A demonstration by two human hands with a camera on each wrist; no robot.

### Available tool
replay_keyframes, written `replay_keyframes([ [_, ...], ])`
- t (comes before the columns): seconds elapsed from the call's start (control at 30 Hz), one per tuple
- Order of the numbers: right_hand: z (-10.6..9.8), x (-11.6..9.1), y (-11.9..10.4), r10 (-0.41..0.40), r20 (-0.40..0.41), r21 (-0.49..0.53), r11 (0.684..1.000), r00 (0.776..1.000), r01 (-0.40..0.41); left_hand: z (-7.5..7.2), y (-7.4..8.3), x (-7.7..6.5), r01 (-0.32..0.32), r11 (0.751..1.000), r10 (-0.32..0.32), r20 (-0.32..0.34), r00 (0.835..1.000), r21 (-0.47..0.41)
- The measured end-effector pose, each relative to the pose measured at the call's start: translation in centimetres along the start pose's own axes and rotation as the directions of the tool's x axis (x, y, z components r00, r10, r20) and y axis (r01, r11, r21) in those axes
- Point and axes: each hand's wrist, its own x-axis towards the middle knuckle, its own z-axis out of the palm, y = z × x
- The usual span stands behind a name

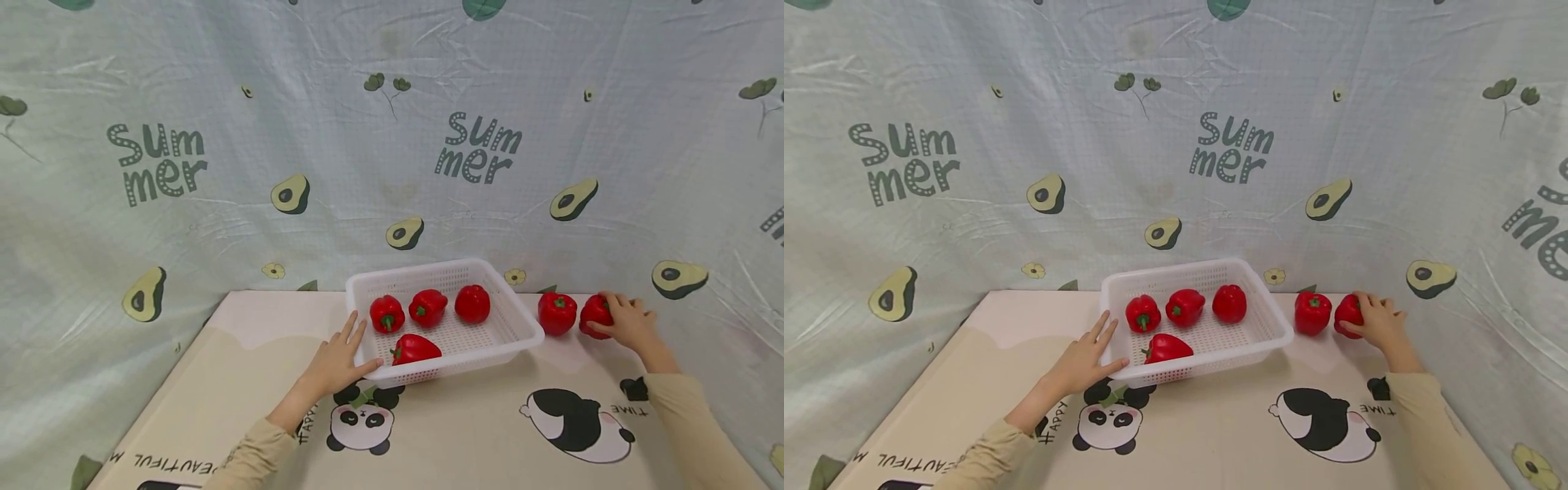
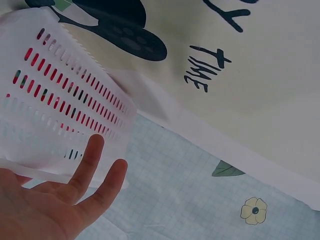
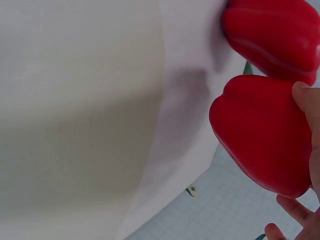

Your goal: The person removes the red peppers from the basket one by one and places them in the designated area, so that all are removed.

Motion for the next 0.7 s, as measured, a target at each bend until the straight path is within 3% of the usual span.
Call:
replay_keyframes([
  [0.23,1.2,-0.1,0.3,0.03,0.078,-0.006,1.0,0.997,-0.029,0.2,0.1,0.0,-0.004,1.0,0.004,-0.003,1.0,0.002],
  [0.47,1.6,0.7,0.0,0.008,0.063,0.003,1.0,0.998,-0.008,0.0,0.1,0.1,-0.006,1.0,0.006,-0.012,1.0,0.002],
  [0.7,1.7,1.2,-0.5,0.011,0.096,0.025,1.0,0.995,-0.014,0.0,0.0,0.1,0.002,1.0,-0.002,-0.008,1.0,0.006],
])
